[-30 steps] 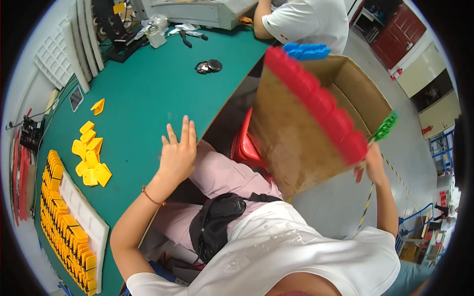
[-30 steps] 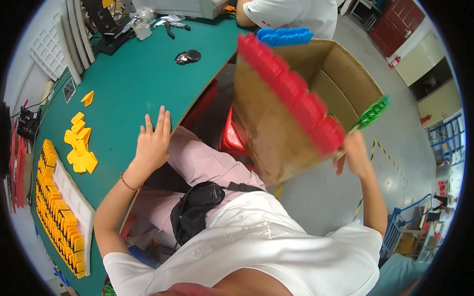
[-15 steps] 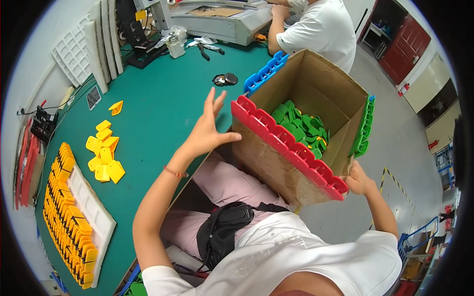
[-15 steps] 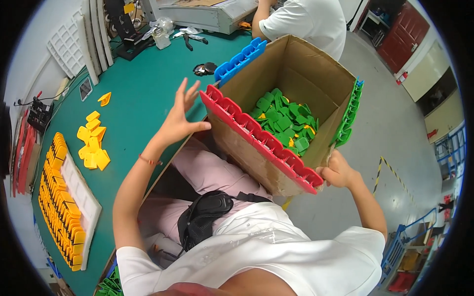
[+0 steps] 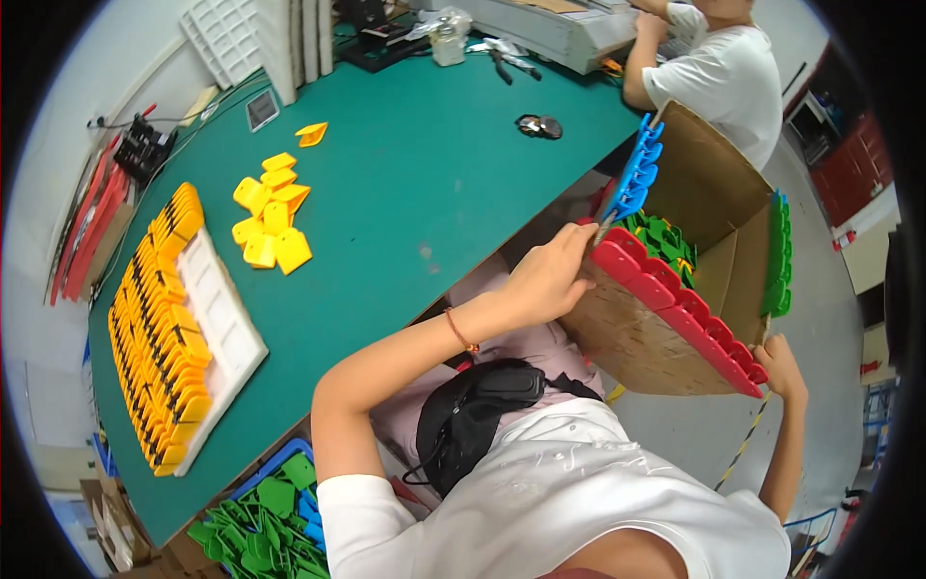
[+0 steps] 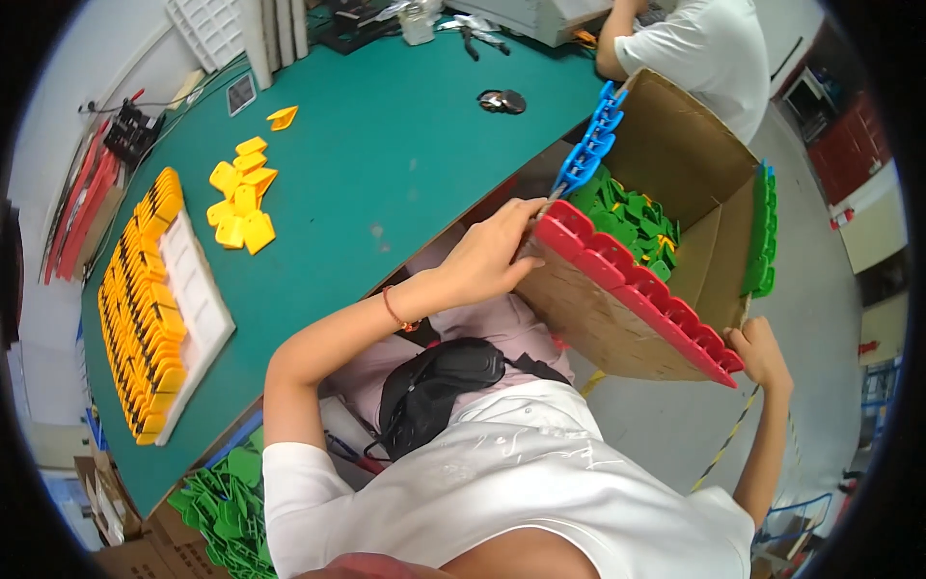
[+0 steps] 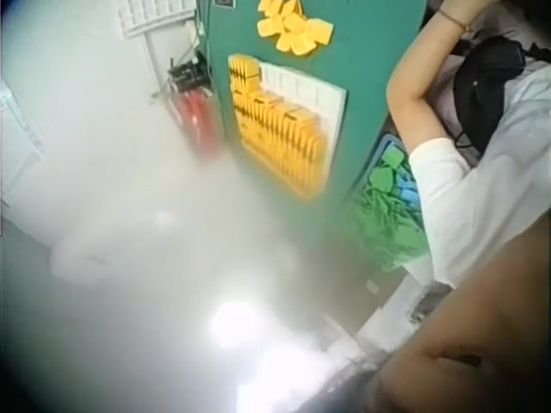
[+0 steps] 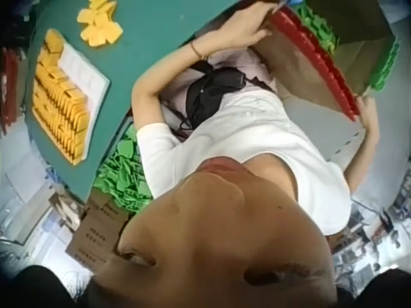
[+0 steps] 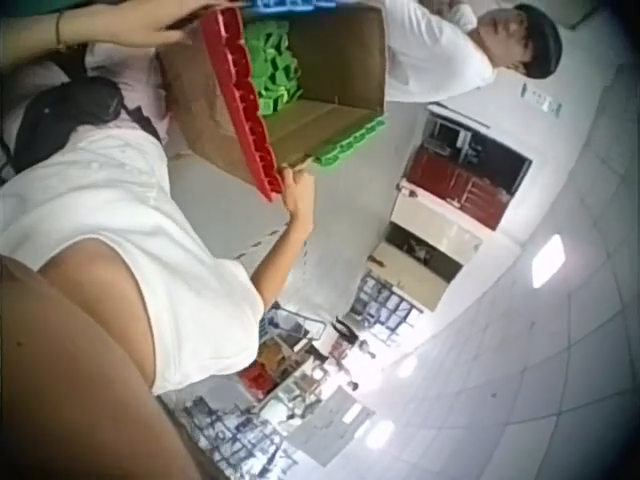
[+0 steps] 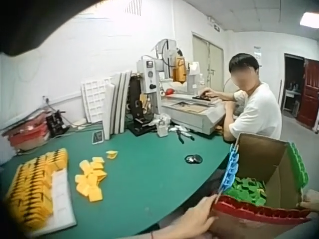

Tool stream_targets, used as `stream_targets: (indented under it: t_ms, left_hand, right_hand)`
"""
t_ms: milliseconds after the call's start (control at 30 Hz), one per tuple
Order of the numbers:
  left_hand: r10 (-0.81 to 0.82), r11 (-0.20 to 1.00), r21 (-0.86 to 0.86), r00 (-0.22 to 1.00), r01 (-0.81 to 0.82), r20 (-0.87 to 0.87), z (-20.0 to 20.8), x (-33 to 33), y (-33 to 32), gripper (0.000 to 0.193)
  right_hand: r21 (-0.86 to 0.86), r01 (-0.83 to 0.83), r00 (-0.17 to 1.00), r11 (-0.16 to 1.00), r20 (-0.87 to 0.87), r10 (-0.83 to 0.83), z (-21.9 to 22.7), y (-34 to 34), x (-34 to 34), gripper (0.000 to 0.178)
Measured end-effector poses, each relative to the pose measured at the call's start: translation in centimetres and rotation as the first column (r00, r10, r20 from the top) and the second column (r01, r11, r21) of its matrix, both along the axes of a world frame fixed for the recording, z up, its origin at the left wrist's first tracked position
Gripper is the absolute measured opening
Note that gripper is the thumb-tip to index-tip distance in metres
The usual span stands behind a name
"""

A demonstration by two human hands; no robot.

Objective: The person assembles small electronic modules into yellow plastic housings by hand, taking the modules from a storage tray and inserting them into the housings.

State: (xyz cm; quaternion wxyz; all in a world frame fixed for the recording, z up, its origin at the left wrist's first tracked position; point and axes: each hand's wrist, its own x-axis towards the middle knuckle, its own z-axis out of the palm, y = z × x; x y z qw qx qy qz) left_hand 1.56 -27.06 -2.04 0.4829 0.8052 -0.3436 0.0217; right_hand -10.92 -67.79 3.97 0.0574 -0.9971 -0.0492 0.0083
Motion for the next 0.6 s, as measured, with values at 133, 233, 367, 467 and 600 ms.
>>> stream_targets:
  t_ms: [133,233,367,467,600]
  left_hand:
    - [0.029,0.973,0.215,0.971,-0.082,0.236,2.1,-1.6,3.4,0.071]
    - [0.169,0.874,0.381,0.924,-0.302,0.344,2.5,-2.0,7.8,0.074]
    - [0.316,0.799,0.429,0.901,-0.421,0.297,4.7,-3.5,12.3,0.071]
    - [0.357,0.769,0.460,0.895,-0.445,0.268,5.4,-3.4,14.2,0.071]
    - [0.453,0.645,0.570,0.855,-0.510,0.253,6.4,-3.1,16.4,0.069]
  right_hand:
    - [-0.311,0.227,0.918,0.923,-0.248,-0.310,9.0,4.8,0.6,0.029]
    - [-0.236,0.056,0.995,0.970,0.096,-0.034,13.1,10.5,3.6,0.023]
    - [-0.211,-0.396,0.882,0.894,0.184,0.434,17.0,17.5,9.1,0.023]
    - [-0.256,-0.578,0.779,0.775,0.113,0.617,16.6,20.9,15.5,0.024]
    - [-0.208,-0.633,0.769,0.746,-0.060,0.636,11.6,24.9,26.9,0.037]
